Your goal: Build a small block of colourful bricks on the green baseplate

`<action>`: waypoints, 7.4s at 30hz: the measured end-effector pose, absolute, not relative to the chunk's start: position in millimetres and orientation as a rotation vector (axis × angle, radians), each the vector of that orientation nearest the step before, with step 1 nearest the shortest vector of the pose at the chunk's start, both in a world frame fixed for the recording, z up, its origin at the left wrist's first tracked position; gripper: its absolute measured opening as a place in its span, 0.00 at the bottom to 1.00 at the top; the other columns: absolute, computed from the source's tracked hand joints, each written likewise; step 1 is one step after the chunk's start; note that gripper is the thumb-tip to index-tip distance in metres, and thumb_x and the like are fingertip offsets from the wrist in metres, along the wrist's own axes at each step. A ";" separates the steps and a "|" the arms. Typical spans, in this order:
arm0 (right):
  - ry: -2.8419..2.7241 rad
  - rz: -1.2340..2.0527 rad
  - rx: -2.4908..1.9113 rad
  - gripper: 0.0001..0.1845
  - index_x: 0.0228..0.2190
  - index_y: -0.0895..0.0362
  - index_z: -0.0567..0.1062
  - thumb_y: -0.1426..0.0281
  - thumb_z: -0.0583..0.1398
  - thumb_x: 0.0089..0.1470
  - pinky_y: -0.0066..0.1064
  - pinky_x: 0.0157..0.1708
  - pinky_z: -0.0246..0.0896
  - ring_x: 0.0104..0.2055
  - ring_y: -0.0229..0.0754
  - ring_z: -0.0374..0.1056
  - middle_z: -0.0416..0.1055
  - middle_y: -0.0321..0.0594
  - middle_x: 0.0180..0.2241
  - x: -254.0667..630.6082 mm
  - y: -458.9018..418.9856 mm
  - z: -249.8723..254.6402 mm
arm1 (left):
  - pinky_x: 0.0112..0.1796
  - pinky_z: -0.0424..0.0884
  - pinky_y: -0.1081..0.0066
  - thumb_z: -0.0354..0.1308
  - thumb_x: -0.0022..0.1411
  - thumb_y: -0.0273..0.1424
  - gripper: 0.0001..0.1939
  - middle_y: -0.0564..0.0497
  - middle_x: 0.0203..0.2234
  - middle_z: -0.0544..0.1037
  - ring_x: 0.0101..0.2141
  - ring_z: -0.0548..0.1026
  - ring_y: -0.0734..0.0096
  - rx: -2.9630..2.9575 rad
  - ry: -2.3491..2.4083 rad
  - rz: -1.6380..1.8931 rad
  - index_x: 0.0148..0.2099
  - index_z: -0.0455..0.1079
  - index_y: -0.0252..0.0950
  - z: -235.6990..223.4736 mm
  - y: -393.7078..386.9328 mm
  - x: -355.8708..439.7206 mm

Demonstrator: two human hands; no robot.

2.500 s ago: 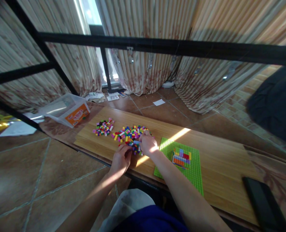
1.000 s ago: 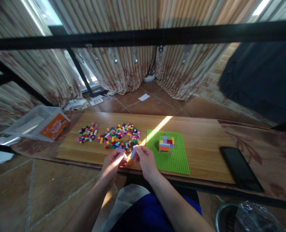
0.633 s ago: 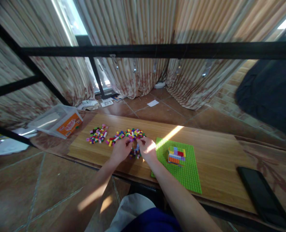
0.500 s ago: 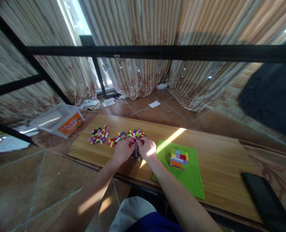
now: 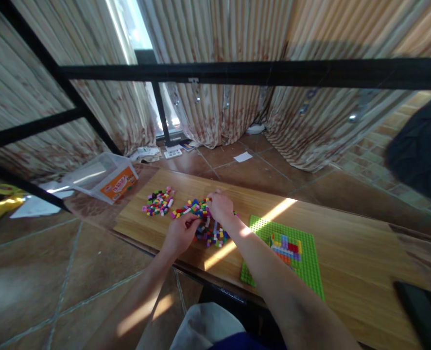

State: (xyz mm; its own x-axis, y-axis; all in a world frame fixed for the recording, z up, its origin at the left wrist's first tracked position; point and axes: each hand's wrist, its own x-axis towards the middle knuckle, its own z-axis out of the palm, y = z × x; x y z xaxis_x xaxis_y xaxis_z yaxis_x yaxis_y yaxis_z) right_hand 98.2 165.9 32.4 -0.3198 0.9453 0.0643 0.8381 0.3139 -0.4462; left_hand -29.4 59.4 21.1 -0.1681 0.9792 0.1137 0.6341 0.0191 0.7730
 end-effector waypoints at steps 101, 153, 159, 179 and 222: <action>-0.903 1.540 -1.138 0.19 0.22 0.57 0.69 0.54 0.65 0.42 0.23 0.14 0.42 0.15 0.29 0.48 0.57 0.28 0.14 120.2 16.6 65.7 | 0.34 0.71 0.73 0.69 0.44 0.33 0.17 0.56 0.25 0.76 0.27 0.74 0.75 0.710 1.163 1.553 0.35 0.68 0.36 56.4 2.3 17.3; -1.621 1.089 -1.330 0.10 0.32 0.54 0.80 0.64 0.61 0.48 0.29 0.35 0.65 0.32 0.40 0.72 0.78 0.35 0.29 134.9 95.4 21.3 | 0.23 0.70 0.71 0.56 0.59 0.39 0.10 0.53 0.21 0.74 0.20 0.73 0.70 1.057 1.297 1.208 0.34 0.63 0.39 9.7 71.2 5.3; -1.121 1.458 -1.255 0.15 0.26 0.58 0.78 0.59 0.65 0.39 0.28 0.18 0.60 0.17 0.36 0.63 0.70 0.33 0.16 127.5 81.2 22.9 | 0.16 0.62 0.76 0.56 0.58 0.36 0.09 0.57 0.16 0.68 0.15 0.66 0.75 1.109 1.332 1.195 0.30 0.62 0.38 20.0 63.0 9.4; -0.706 1.762 -1.073 0.13 0.27 0.59 0.76 0.66 0.69 0.37 0.24 0.18 0.59 0.19 0.32 0.62 0.71 0.33 0.20 135.8 76.8 20.1 | 0.25 0.69 0.74 0.61 0.53 0.44 0.16 0.54 0.22 0.75 0.21 0.73 0.74 0.692 1.206 1.237 0.33 0.66 0.36 29.7 55.3 14.1; -1.963 0.642 -1.554 0.14 0.36 0.53 0.80 0.68 0.54 0.56 0.30 0.40 0.64 0.38 0.42 0.72 0.78 0.40 0.36 129.4 84.4 35.5 | 0.24 0.68 0.76 0.65 0.47 0.38 0.14 0.57 0.17 0.71 0.19 0.71 0.78 0.596 1.227 1.347 0.27 0.65 0.35 18.1 44.7 12.3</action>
